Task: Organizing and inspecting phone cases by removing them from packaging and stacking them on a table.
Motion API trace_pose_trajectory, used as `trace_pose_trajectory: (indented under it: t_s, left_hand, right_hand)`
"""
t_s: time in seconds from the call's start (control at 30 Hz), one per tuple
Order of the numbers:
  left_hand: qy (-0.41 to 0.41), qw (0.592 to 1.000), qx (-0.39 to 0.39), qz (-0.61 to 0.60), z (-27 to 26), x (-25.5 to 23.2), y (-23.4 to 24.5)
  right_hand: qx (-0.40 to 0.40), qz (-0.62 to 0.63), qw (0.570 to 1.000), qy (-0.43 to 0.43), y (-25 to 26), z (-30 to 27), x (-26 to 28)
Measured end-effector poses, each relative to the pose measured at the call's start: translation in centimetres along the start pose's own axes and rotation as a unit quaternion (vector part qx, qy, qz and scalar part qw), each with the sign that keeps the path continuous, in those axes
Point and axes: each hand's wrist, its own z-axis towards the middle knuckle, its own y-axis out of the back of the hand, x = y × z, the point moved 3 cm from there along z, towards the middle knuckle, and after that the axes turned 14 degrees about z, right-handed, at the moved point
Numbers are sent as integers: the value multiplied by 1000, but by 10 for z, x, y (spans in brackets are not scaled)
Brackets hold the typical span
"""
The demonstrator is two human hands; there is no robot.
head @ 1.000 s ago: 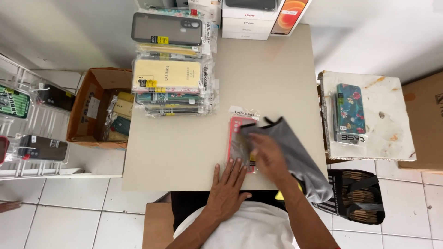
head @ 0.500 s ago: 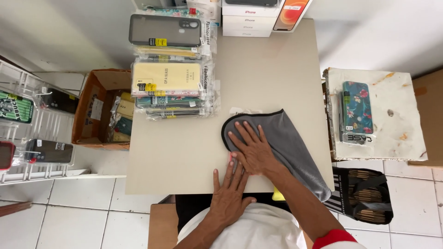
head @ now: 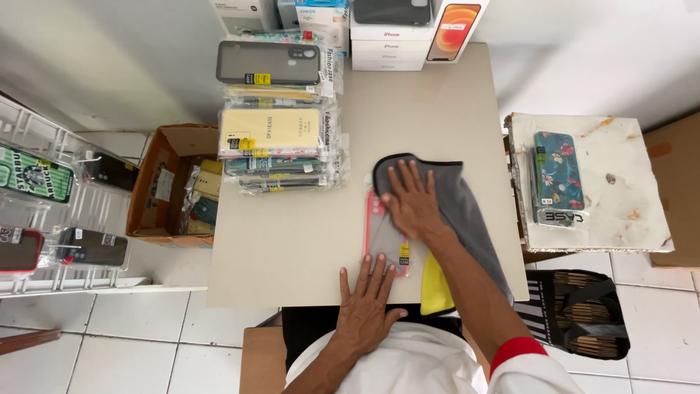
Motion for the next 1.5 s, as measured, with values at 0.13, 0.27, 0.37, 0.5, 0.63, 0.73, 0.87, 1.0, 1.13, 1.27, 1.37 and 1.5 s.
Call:
trace_pose_trajectory:
  t_s: [0.13, 0.27, 0.37, 0.5, 0.63, 0.73, 0.87, 1.0, 1.13, 1.27, 1.37, 1.5]
  left_hand:
    - [6, 1000, -14, -15, 0, 4, 1]
    - [8, 974, 76, -212, 16, 21, 14]
    - [57, 947, 77, -308, 28, 34, 9]
    - [189, 930, 60, -309, 50, 53, -25]
    - [179, 928, 98, -313, 61, 47, -32]
    - [207, 919, 105, -319, 59, 45, -30]
    - [210, 907, 95, -353, 57, 50, -27]
    - [220, 881, 93, -408, 60, 54, -13]
    - [252, 857, 63, -444, 63, 67, -24]
    - [314, 674, 81, -664, 72, 80, -31]
    - [294, 572, 114, -757, 78, 79, -14]
    - [284, 530, 129, -788, 77, 75, 2]
  right_hand:
    - [-50, -22, 998, -37, 13, 15, -57]
    - [-218, 92, 972, -13, 54, -9, -65]
    - [-335, 128, 931, 64, 64, -51, -52]
    - [-237, 92, 966, -52, 11, -89, -43]
    - [-73, 111, 977, -169, -28, -95, -1]
    - [-103, 153, 972, -144, -27, -99, 23]
    - [-127, 252, 949, -143, -31, -103, 16]
    - [-170, 463, 856, -155, -46, -94, -10]
    - [-194, 587, 773, -143, -19, -94, 0]
    - [-212, 696, 680, -90, -12, -96, 9]
    - [-210, 722, 656, -68, -7, -95, 14]
    - [-182, 714, 672, -72, 7, -100, 39]
